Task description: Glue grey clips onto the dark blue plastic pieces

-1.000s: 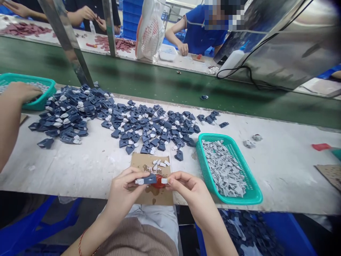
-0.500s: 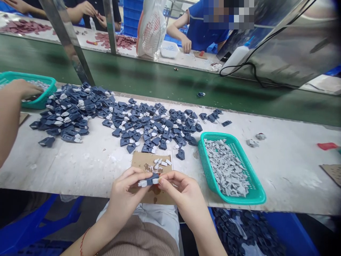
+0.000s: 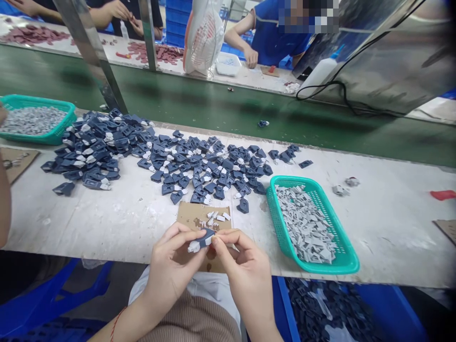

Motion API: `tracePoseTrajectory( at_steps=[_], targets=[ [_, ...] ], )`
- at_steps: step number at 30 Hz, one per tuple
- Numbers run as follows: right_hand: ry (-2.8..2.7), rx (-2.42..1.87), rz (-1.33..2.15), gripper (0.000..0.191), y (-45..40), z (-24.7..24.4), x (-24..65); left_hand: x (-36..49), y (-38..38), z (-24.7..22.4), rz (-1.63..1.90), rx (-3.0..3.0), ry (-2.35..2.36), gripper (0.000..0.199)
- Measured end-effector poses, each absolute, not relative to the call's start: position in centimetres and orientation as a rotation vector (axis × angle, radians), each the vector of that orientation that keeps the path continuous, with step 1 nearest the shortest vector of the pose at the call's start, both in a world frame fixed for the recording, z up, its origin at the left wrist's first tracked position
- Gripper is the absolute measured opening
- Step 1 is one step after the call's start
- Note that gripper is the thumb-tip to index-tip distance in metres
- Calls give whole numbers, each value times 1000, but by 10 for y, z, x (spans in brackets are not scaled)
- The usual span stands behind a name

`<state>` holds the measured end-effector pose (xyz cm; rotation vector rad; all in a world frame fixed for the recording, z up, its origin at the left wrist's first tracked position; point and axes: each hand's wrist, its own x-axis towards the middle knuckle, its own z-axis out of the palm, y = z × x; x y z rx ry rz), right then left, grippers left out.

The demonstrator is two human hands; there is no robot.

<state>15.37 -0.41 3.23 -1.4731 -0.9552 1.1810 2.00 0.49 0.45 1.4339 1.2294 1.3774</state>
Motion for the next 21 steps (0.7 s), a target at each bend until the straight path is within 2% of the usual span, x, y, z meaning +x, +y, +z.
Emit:
tracePoseTrajectory(
  at_steps=[6,14,21],
  targets=[
    [-1006,-1446,1071,2,-12,31,152,20,7,7,1376,1220,1156,20],
    [-1304,-1289,1043,25,-11,32,159,23,5,11,1438,1091,1007,24],
    [-1302,-1330,873,20,-8,38,156,32,5,12,1450,1062,987,20]
  ],
)
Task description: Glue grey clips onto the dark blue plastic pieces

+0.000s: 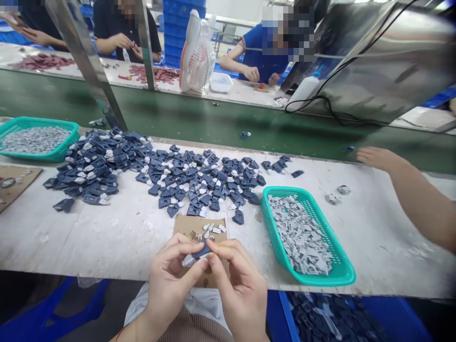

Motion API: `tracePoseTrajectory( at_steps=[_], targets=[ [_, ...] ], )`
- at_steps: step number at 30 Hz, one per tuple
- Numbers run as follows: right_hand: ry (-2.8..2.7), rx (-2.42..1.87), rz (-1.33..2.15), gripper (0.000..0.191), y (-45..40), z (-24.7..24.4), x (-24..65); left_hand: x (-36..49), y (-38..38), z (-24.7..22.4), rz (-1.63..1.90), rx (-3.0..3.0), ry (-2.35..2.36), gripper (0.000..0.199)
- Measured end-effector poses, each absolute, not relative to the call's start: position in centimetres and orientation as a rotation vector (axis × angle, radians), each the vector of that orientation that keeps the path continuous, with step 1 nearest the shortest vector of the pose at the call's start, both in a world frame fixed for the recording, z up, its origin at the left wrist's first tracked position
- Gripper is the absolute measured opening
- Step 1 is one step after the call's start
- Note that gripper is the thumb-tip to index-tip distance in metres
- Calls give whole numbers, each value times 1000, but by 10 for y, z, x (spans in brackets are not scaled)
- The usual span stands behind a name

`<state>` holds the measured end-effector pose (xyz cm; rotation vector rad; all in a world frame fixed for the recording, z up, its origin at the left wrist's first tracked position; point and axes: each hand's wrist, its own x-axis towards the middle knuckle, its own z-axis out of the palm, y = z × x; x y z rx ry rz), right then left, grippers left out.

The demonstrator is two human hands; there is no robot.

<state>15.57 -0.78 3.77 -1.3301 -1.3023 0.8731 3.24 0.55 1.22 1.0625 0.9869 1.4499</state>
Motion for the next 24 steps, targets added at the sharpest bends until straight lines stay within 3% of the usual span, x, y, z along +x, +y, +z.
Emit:
tracePoseTrajectory(
  at_steps=[9,15,21,24],
  targets=[
    [-1421,-1234,835,38,-2,26,166,40,36,13,1223,966,1014,22],
    [-1637,-1248,755,46,4,29,194,47,64,25,1013,989,1072,35],
    [-1460,-1674,466,28,15,41,297,36,181,43,1026,1433,1387,53],
    [-1452,-1880,364,27,32,39,356,28,263,43,1015,1550,1535,51]
  ],
)
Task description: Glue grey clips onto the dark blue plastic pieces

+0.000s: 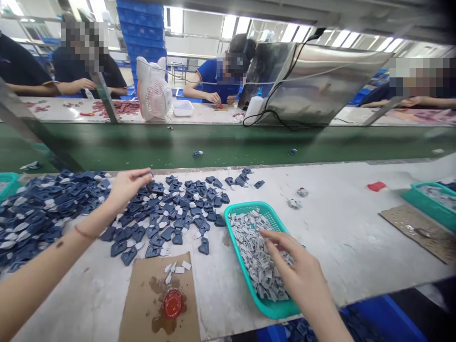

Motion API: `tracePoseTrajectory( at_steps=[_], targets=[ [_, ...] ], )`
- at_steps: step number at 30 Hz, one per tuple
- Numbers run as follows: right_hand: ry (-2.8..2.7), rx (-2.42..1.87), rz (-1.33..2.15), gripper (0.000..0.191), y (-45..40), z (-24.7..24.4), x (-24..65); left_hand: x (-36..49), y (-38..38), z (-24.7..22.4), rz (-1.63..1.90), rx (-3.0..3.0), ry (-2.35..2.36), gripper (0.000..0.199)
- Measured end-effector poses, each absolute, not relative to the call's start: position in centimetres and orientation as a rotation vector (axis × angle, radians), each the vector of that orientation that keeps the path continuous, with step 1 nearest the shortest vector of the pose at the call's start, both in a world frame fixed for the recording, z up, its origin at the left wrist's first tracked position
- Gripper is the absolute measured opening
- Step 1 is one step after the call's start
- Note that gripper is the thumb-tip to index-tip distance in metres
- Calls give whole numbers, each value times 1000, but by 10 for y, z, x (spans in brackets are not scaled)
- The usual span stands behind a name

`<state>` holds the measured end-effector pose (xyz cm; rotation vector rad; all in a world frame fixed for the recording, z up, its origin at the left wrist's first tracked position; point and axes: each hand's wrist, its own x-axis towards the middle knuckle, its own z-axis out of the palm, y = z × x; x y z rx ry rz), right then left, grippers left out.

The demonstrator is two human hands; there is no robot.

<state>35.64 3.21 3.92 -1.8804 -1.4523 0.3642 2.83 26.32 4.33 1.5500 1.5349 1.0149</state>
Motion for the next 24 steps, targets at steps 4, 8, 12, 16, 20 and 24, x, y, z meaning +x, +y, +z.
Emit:
tracePoseTrajectory(
  at_steps=[4,8,12,16,20,24],
  targets=[
    [-1708,-1933,526,25,65,38,389,22,343,38,905,1736,1747,40],
    [-1814,-1925,609,17,89,32,385,15,374,29,750,1906,1844,33],
    [-1813,-1950,601,15,96,24,384,20,386,24,664,2084,1881,31],
    [-1784,-1928,624,13,96,26,388,53,405,22,640,2279,1767,34],
    [-1578,-1895,758,15,87,31,387,107,425,13,555,2376,1538,34],
    [-1373,-1919,904,17,75,31,378,150,433,4,520,2340,1422,35]
  ],
)
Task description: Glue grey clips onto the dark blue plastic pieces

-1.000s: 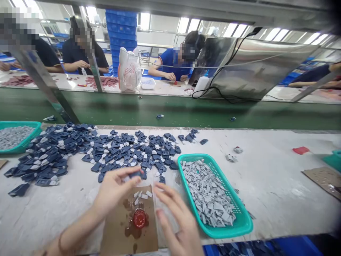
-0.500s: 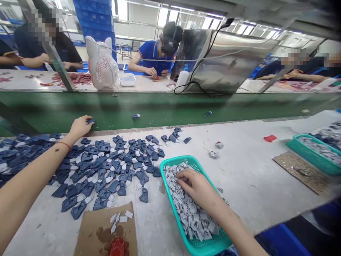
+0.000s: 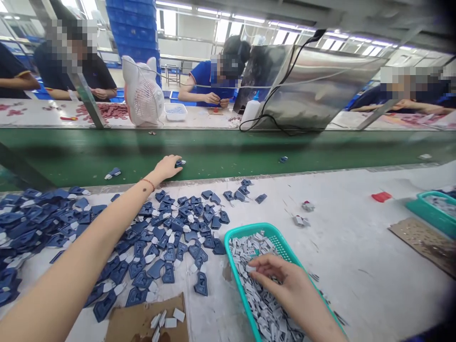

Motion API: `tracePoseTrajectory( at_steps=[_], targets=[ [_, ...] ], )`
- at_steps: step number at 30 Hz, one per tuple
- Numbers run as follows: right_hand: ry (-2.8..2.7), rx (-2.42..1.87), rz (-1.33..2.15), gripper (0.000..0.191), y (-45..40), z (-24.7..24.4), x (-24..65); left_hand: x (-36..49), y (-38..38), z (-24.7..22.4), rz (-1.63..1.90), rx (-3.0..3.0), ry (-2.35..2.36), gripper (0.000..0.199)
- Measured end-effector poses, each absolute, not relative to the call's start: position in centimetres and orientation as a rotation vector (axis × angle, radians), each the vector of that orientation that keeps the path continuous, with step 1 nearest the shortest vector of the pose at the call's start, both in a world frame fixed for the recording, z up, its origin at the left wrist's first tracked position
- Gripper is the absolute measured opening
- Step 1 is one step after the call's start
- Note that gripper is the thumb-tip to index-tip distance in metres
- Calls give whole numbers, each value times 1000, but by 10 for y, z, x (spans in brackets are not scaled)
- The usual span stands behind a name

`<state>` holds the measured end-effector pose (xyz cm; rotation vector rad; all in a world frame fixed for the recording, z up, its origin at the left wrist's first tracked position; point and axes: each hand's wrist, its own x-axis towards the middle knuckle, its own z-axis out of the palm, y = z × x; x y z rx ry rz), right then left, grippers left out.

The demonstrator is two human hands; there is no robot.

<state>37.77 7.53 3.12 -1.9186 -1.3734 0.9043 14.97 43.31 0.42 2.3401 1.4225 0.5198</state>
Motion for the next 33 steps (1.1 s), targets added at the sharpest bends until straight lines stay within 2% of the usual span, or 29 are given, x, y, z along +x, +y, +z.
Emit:
tracePoseTrajectory(
  at_steps=[5,10,14,18,24,28,33],
  targets=[
    [-1233,-1874,983,16,76,33,368,153,432,11,586,2117,1391,29],
    [-1164,-1822,897,24,73,40,359,117,412,46,772,1740,1331,18],
    [-980,-1744,850,24,58,45,335,77,362,79,982,1435,1204,7],
    [-929,-1640,1026,17,40,44,290,39,281,95,1095,1221,1080,8],
    [-837,-1544,1479,20,19,23,229,-3,154,73,1105,1000,1019,16],
    [-735,-1546,1519,26,14,10,214,-22,95,39,1065,1005,1170,34],
    [-728,-1589,1483,25,13,9,206,-28,48,8,1025,811,1169,38]
  ],
)
